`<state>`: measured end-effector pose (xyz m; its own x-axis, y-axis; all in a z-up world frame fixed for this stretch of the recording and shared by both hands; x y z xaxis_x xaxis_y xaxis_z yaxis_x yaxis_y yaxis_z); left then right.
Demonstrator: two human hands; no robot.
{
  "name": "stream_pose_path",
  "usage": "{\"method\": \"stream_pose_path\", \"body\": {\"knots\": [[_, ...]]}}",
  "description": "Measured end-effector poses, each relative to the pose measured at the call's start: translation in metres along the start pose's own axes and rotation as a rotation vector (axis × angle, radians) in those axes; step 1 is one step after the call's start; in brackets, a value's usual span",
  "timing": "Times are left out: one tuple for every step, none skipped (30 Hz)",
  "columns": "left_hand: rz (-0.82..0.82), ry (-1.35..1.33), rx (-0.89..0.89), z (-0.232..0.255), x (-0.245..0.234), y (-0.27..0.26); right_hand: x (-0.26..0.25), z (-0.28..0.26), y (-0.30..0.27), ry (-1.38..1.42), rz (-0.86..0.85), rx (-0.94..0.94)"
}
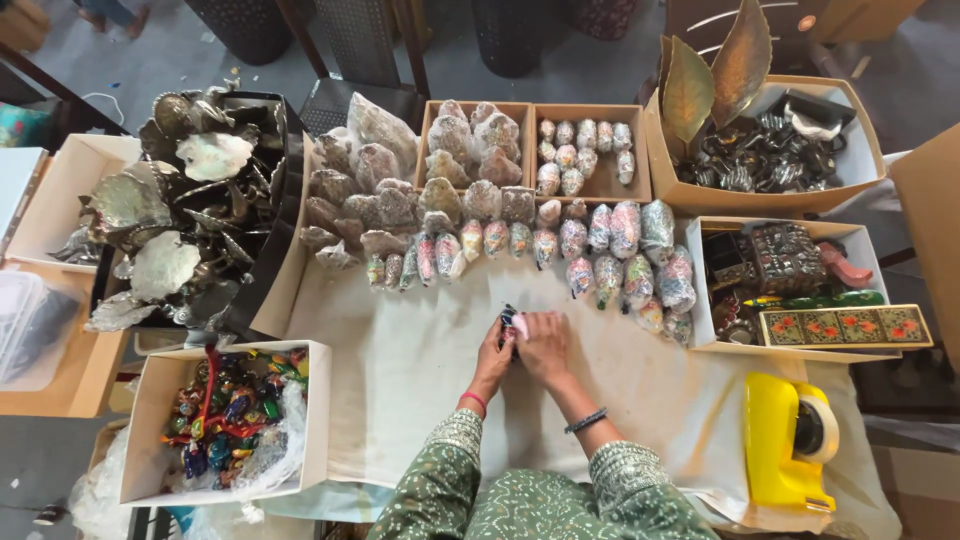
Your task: The person picks up small, colorful figurines from a box and wipes them with a pink cloth. They then wrap each figurine individually in bubble wrap and place the wrapped items into a cardboard box.
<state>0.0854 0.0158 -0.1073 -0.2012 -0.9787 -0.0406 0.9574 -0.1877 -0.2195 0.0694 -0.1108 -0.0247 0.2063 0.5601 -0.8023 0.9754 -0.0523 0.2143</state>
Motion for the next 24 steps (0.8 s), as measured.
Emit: {"method": "stream_pose_path", "body": {"knots": [[0.015, 0.044, -0.007, -0.004, 0.000, 0.003, 0.013, 0.013, 0.004, -0.130, -0.064, 0.027], [0.019, 0.046, -0.006, -0.007, 0.001, 0.005, 0.015, 0.023, 0.013, -0.126, -0.064, 0.024], [0.025, 0.078, 0.019, -0.010, 0.001, 0.001, 0.023, 0.035, 0.016, -0.103, -0.141, 0.101], [0.031, 0.110, 0.045, -0.014, 0.000, -0.002, 0.030, 0.046, 0.019, -0.080, -0.219, 0.178], [0.033, 0.112, 0.045, -0.010, 0.000, -0.003, 0.042, 0.065, 0.020, -0.078, -0.219, 0.177], [0.012, 0.120, 0.052, -0.005, 0.002, -0.004, 0.056, 0.085, 0.021, -0.002, -0.254, 0.197], [-0.008, 0.126, 0.060, 0.000, 0.005, -0.004, 0.069, 0.105, 0.022, 0.073, -0.288, 0.216], [-0.005, 0.126, 0.061, -0.006, 0.007, -0.002, 0.062, 0.096, 0.017, 0.073, -0.289, 0.214], [-0.004, 0.157, 0.132, -0.009, 0.008, 0.000, 0.052, 0.083, 0.014, 0.074, -0.229, 0.159], [-0.003, 0.188, 0.203, -0.011, 0.010, 0.003, 0.043, 0.071, 0.011, 0.075, -0.169, 0.104], [-0.004, 0.187, 0.200, -0.013, 0.012, 0.005, 0.033, 0.056, 0.004, 0.074, -0.171, 0.107], [0.024, 0.237, 0.207, -0.015, 0.013, 0.007, 0.018, 0.038, -0.002, 0.030, -0.071, 0.035], [0.053, 0.285, 0.212, -0.017, 0.016, 0.007, 0.001, 0.020, -0.011, -0.016, 0.024, -0.038], [0.053, 0.282, 0.207, -0.020, 0.017, 0.009, -0.006, 0.016, -0.019, -0.018, 0.019, -0.036], [0.057, 0.266, 0.153, -0.025, 0.017, 0.011, -0.014, 0.006, -0.028, -0.077, 0.042, -0.122], [0.061, 0.250, 0.100, -0.031, 0.016, 0.012, -0.023, -0.003, -0.037, -0.135, 0.064, -0.209], [0.063, 0.253, 0.099, -0.029, 0.013, 0.014, -0.024, -0.003, -0.041, -0.132, 0.065, -0.209], [0.050, 0.213, 0.075, -0.029, 0.010, 0.017, -0.024, -0.004, -0.045, -0.133, 0.034, -0.228], [0.036, 0.170, 0.052, -0.029, 0.010, 0.021, -0.024, -0.003, -0.048, -0.138, 0.004, -0.248], [0.037, 0.170, 0.053, -0.023, 0.009, 0.021, -0.028, -0.003, -0.045, -0.138, 0.005, -0.249], [-0.010, 0.053, -0.098, -0.026, 0.008, 0.020, -0.031, 0.001, -0.042, -0.093, 0.003, -0.157], [-0.056, -0.064, -0.249, -0.029, 0.008, 0.018, -0.033, 0.005, -0.040, -0.047, 0.001, -0.065], [-0.056, -0.061, -0.256, -0.036, 0.006, 0.019, -0.032, 0.001, -0.035, -0.043, -0.003, -0.060], [-0.087, -0.188, -0.257, -0.043, 0.007, 0.021, -0.033, 0.001, -0.031, 0.010, 0.030, 0.016]]}}
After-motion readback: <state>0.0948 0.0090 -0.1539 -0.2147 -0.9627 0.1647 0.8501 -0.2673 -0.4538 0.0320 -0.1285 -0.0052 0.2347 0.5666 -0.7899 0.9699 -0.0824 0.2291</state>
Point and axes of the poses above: each hand's wrist, its own y-axis towards the middle knuckle, its own x-axis out of the palm, z = x × y, the point moved 5 cm from there along y, towards the middle knuckle, and after that the axes turned 4 degrees about -x, right-handed, at the moved point
